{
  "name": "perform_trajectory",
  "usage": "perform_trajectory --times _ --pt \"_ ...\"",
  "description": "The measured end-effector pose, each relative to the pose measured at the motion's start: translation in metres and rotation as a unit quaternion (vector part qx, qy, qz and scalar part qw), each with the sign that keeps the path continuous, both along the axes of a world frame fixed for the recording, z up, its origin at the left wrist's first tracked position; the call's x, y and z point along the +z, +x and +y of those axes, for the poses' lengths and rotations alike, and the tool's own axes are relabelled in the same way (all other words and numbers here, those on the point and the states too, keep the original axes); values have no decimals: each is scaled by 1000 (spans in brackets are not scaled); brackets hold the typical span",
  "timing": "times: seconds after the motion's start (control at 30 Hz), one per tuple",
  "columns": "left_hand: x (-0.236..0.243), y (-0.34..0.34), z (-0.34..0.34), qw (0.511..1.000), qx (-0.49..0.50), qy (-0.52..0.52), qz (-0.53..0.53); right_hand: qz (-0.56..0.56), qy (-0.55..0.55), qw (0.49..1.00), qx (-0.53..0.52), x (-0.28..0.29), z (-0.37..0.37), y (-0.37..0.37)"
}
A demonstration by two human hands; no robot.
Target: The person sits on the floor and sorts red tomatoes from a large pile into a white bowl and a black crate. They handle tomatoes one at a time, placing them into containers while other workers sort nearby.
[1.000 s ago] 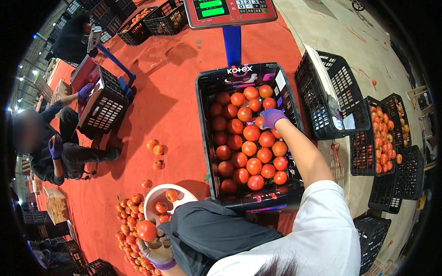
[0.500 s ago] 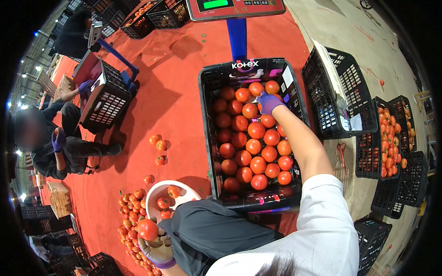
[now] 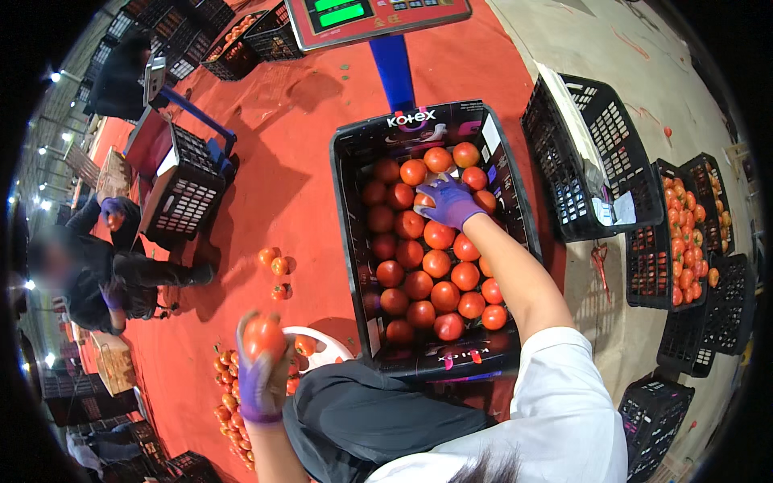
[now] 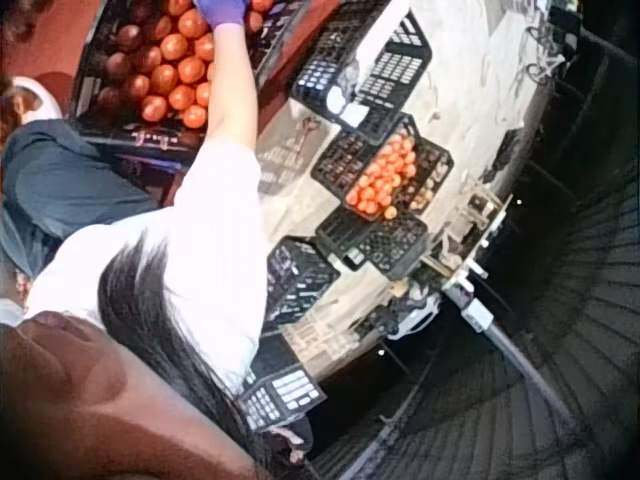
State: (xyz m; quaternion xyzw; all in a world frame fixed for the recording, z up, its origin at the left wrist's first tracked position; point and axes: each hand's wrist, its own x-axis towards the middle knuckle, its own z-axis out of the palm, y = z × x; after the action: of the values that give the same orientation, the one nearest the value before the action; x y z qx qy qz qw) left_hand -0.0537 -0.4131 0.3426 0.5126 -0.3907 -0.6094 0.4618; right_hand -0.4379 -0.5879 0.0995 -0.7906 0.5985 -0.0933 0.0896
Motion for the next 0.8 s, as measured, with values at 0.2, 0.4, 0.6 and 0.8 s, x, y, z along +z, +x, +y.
perform_trajectory --times 0.2,0.4,0.6,0.8 --pt "-58 -131 -169 948 -241 -117 -174 22 30 996 -83 -3 13 -11" --pt "-169 -231 -264 818 -327 -220 -418 43 66 990 -118 4 23 10" --pt "-210 -288 -294 643 -492 -284 -513 -23 32 989 -142 -15 27 -3" --pt "-254 -287 -306 670 -461 -239 -531 -137 -23 979 -146 -18 26 14"
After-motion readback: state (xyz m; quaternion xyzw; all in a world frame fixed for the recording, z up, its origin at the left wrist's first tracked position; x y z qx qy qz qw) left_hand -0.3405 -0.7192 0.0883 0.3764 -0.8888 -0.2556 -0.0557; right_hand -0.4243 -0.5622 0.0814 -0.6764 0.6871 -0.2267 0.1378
